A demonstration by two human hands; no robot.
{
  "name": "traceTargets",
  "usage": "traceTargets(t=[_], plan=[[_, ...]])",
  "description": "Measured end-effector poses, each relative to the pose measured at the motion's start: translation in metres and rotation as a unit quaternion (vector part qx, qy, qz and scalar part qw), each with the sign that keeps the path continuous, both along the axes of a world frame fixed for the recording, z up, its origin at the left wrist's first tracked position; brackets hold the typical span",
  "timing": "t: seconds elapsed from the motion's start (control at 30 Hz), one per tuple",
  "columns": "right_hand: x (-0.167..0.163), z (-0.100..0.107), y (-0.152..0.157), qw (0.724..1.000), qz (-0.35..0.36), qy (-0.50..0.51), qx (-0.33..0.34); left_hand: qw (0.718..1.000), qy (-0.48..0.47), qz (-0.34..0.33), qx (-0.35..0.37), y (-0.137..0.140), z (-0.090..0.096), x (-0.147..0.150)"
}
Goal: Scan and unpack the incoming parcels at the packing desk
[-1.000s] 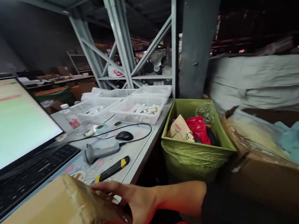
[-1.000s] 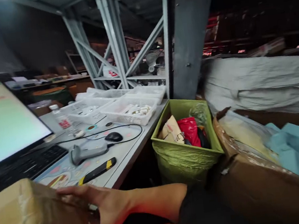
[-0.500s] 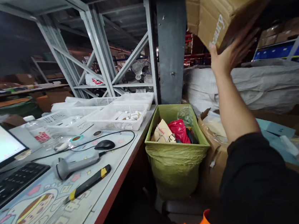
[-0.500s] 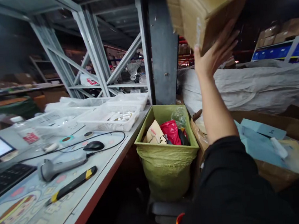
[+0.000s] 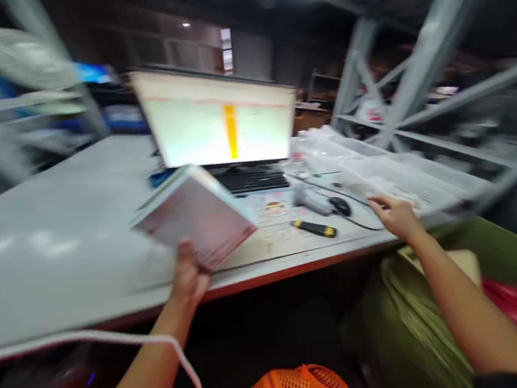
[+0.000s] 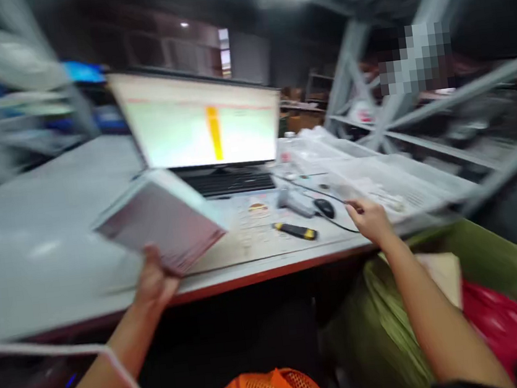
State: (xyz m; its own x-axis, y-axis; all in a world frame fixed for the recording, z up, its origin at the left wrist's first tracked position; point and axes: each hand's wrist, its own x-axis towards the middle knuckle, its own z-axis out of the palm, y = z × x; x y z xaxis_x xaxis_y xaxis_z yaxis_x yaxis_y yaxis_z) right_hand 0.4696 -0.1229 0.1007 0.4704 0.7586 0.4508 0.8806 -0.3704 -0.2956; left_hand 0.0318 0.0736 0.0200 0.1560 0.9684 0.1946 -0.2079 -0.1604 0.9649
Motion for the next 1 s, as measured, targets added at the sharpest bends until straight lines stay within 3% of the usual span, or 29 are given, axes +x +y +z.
traceTargets(t=[0.07,0.13,0.27,0.33,0.47,0.63,0.7,0.8,0.9,1.0], plan=[[-0.007,-0.032,0.044,0.997,0.075,-0.024,0.008,0.993,-0.09,0.042,-0.061,-0.012,-0.013,-0.028],[-0.012,-0.058,0.083,0.993,0.104,-0.05,-0.011,0.988,-0.139,0.032,-0.053,-0.017,-0.017,-0.037],[-0.02,-0.089,0.129,0.989,0.03,-0.038,-0.138,0.997,-0.07,0.01,0.019,-0.022,-0.016,-0.043],[-0.024,-0.094,0.141,0.981,-0.003,-0.047,-0.191,1.0,-0.026,0.005,0.016,-0.026,-0.016,-0.045],[-0.04,-0.091,0.164,0.97,-0.021,-0.094,-0.224,1.0,0.015,0.02,0.007,-0.022,-0.018,-0.036],[-0.061,-0.071,0.203,0.967,-0.039,-0.023,-0.25,0.998,-0.018,0.059,-0.032,-0.002,-0.02,0.001],[-0.065,-0.059,0.205,0.97,-0.029,-0.002,-0.241,0.996,-0.031,0.068,-0.054,0.005,-0.02,0.012],[-0.077,-0.036,0.177,0.974,0.108,0.029,-0.196,0.993,-0.04,0.091,-0.066,0.015,-0.022,0.017],[-0.104,-0.014,0.127,0.945,0.285,0.059,-0.151,0.992,-0.038,0.106,-0.059,0.021,-0.025,0.017],[-0.13,-0.002,0.089,0.92,0.357,0.069,-0.149,0.993,-0.031,0.094,-0.056,0.023,-0.026,0.019]])
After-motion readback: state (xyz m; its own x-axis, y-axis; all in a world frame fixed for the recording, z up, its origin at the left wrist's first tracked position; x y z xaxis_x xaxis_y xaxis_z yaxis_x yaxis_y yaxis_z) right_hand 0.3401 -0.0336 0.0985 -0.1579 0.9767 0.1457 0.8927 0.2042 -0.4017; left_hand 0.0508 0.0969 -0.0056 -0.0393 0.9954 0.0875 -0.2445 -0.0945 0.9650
